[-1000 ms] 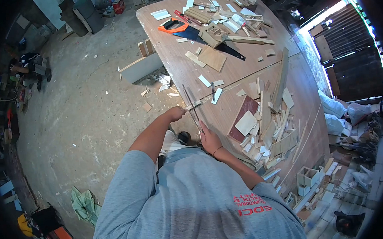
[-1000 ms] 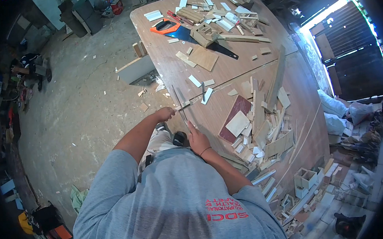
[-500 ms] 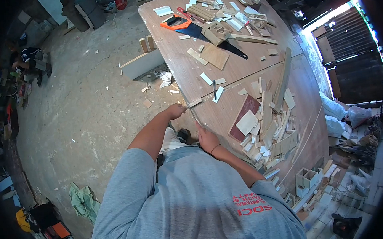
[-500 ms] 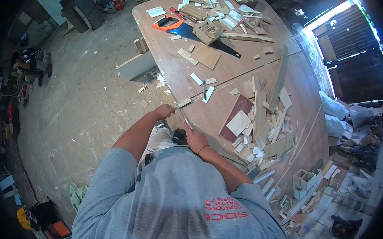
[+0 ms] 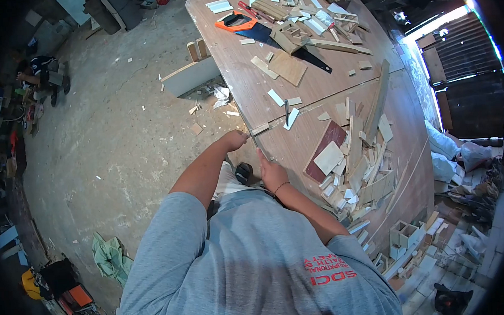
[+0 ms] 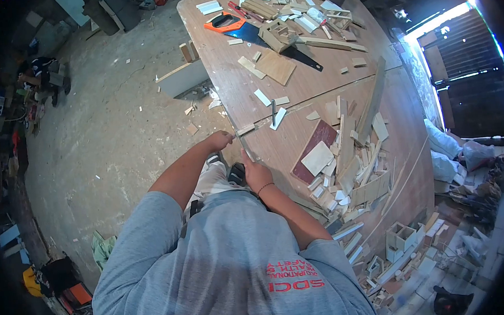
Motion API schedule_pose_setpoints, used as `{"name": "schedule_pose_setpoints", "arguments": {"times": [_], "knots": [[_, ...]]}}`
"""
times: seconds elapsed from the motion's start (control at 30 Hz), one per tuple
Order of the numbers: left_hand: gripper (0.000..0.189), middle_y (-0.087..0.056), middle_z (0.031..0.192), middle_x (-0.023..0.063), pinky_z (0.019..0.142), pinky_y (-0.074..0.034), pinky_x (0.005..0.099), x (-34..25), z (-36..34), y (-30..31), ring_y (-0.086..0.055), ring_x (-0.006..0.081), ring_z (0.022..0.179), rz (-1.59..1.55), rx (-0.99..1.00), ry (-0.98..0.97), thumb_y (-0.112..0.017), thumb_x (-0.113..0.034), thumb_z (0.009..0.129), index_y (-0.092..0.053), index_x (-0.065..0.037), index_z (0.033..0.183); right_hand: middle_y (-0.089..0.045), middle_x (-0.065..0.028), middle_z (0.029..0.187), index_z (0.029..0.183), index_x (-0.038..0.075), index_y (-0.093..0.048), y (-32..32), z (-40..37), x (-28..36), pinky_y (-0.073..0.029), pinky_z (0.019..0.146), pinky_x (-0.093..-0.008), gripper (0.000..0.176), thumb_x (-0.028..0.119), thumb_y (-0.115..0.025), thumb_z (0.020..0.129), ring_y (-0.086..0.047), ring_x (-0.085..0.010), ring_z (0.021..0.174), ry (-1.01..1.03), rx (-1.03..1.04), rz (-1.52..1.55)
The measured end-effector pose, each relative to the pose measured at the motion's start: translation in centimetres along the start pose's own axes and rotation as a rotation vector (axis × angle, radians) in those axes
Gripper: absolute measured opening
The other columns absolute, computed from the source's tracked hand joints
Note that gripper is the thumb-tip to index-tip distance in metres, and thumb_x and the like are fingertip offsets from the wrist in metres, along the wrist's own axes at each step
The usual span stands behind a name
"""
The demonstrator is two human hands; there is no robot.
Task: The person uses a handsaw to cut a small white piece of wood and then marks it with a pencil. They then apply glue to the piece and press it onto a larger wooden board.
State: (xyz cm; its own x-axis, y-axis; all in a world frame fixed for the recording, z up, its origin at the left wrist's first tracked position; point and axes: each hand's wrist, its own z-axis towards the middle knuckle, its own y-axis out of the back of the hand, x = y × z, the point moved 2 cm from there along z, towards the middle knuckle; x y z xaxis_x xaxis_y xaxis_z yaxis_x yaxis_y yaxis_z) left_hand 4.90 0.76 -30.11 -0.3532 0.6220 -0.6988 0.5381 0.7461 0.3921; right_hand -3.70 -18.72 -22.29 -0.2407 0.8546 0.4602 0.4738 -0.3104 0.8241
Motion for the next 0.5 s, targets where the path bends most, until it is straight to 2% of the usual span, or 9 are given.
{"name": "schedule_pose_setpoints", "arguments": {"times": [0.13,0.2,0.43,0.5], "knots": [[0.050,-0.067,0.096,0.0184,0.086,-0.045,0.0388,-0.5,-0.4,0.3,-0.062,0.0323,0.092,-0.024,-0.011,0.012,-0.045,-0.046,0.088,-0.070,-0.003,0.087,-0.064,-0.0184,0.078,0.146,0.026,-0.020,0.2,1.3,0.6,-0.050,0.061,-0.0492,0.061,0.020,-0.046,0.090,-0.063,-0.0367,0.068,-0.021,0.045,-0.037],[0.049,-0.067,0.096,0.0186,0.086,-0.045,0.0387,-0.9,-0.7,0.6,-0.062,0.0322,0.092,-0.030,-0.001,0.034,-0.045,-0.046,0.087,-0.070,-0.003,0.085,-0.062,-0.0217,0.071,0.146,0.025,-0.021,0.3,1.8,0.6,-0.048,0.059,-0.0506,0.060,0.021,-0.044,0.091,-0.061,-0.0389,0.063,0.033,0.003,-0.010],[0.051,-0.067,0.095,0.0189,0.085,-0.045,0.0389,-1.3,-1.2,0.9,-0.062,0.0327,0.091,-0.056,0.010,0.062,-0.045,-0.047,0.086,-0.071,-0.004,0.085,-0.063,-0.0205,0.072,0.146,0.028,-0.017,0.1,4.2,0.6,-0.048,0.058,-0.0502,0.060,0.021,-0.042,0.092,-0.061,-0.0386,0.063,0.056,-0.002,-0.046],[0.051,-0.067,0.095,0.0191,0.085,-0.045,0.0389,-1.4,-1.2,0.8,-0.062,0.0327,0.090,-0.064,0.002,0.073,-0.045,-0.047,0.086,-0.072,-0.004,0.085,-0.064,-0.0198,0.077,0.147,0.027,-0.016,0.1,4.2,0.5,-0.050,0.062,-0.0486,0.064,0.019,-0.045,0.090,-0.063,-0.0374,0.068,0.024,0.036,-0.088]]}}
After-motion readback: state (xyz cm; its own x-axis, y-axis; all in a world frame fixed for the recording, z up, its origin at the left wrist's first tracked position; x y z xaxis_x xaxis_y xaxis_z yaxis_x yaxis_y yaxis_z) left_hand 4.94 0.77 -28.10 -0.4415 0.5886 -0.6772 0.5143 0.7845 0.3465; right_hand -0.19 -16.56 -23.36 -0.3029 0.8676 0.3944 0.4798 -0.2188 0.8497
